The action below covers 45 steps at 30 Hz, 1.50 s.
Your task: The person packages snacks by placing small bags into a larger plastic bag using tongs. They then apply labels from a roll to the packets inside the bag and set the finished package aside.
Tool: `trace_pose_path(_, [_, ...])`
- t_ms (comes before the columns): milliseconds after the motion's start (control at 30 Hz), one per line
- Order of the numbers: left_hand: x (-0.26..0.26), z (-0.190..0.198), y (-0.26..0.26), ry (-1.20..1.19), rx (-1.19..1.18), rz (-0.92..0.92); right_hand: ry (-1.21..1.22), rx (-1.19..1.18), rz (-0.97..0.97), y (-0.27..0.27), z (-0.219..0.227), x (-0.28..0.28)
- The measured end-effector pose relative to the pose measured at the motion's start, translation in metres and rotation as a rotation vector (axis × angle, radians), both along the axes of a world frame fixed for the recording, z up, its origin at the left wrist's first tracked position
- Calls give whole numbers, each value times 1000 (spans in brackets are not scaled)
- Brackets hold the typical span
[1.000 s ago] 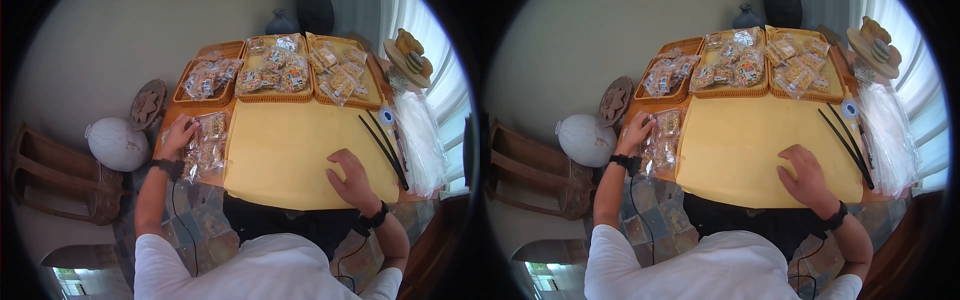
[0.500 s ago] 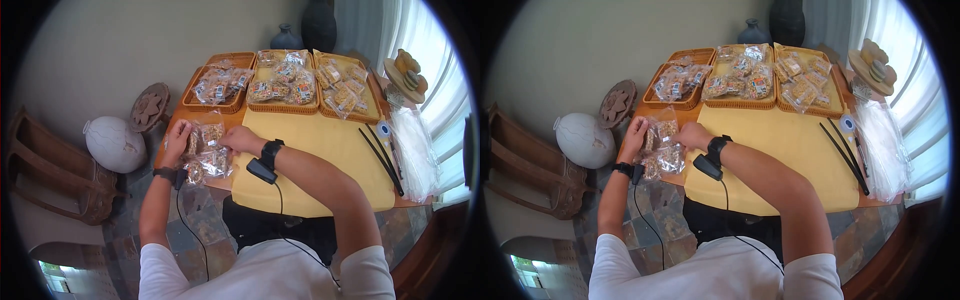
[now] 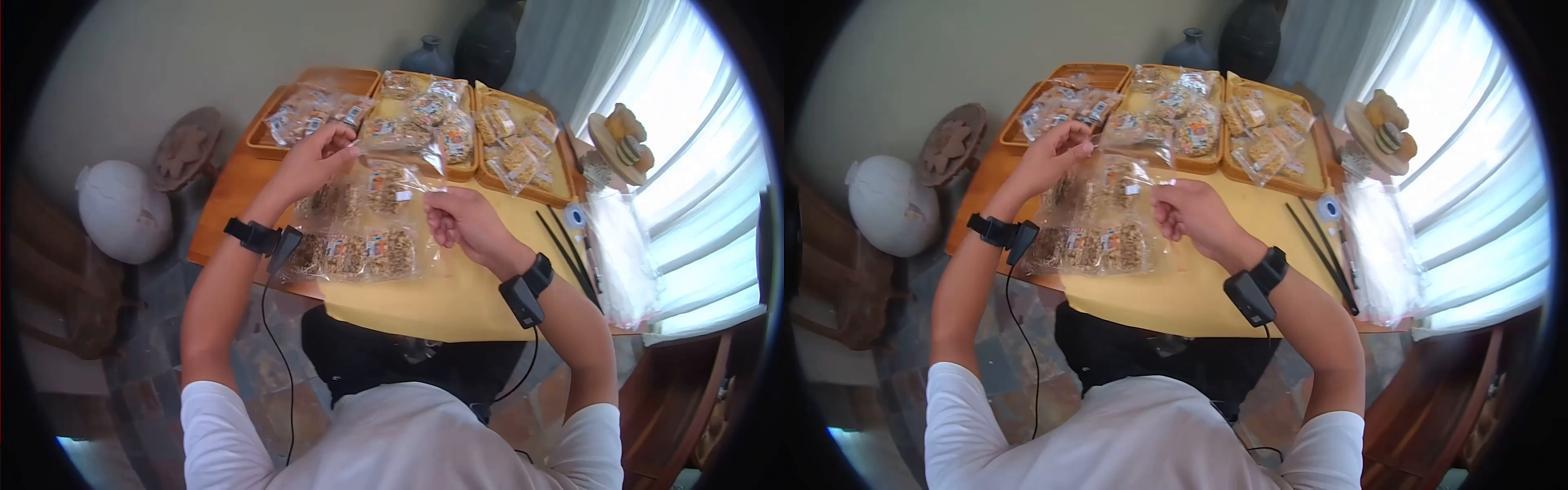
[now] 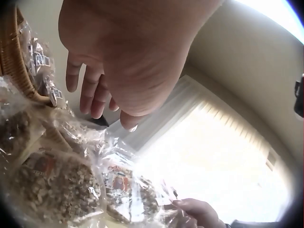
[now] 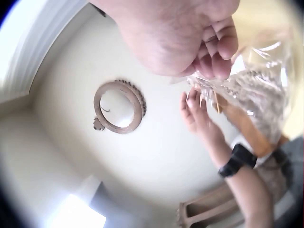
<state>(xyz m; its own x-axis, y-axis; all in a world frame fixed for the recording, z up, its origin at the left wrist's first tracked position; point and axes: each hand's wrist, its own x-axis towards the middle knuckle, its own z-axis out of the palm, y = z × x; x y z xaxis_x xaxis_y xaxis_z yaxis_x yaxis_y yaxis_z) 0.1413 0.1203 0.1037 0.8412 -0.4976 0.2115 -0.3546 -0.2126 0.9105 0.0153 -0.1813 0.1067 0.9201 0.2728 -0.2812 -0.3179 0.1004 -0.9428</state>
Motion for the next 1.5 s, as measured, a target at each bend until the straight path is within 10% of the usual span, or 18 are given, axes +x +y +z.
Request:
trace_pose_path(167, [-69, -14, -57, -464, 368, -46, 41, -546, -110, -119, -42, -48])
trace_pose_path(367, [-111, -42, -34, -504, 548, -86, -660, -1097, -87, -146, -60, -87])
trace_pose_path(967, [-79, -85, 33, -273, 619, 123, -1048, -1337, 50, -117, -73, -2])
trace_pose_path(1200, [-50, -71, 9, -96, 416, 278, -625, -1106, -194, -115, -68, -13])
trace_pose_path(1267, [-38, -72, 2, 148, 337, 260, 36, -571, -402, -109, -61, -10])
trace_pose_path(1500, [-18, -99, 10, 374, 49, 150, -70, -432, -237, -87, -39, 1])
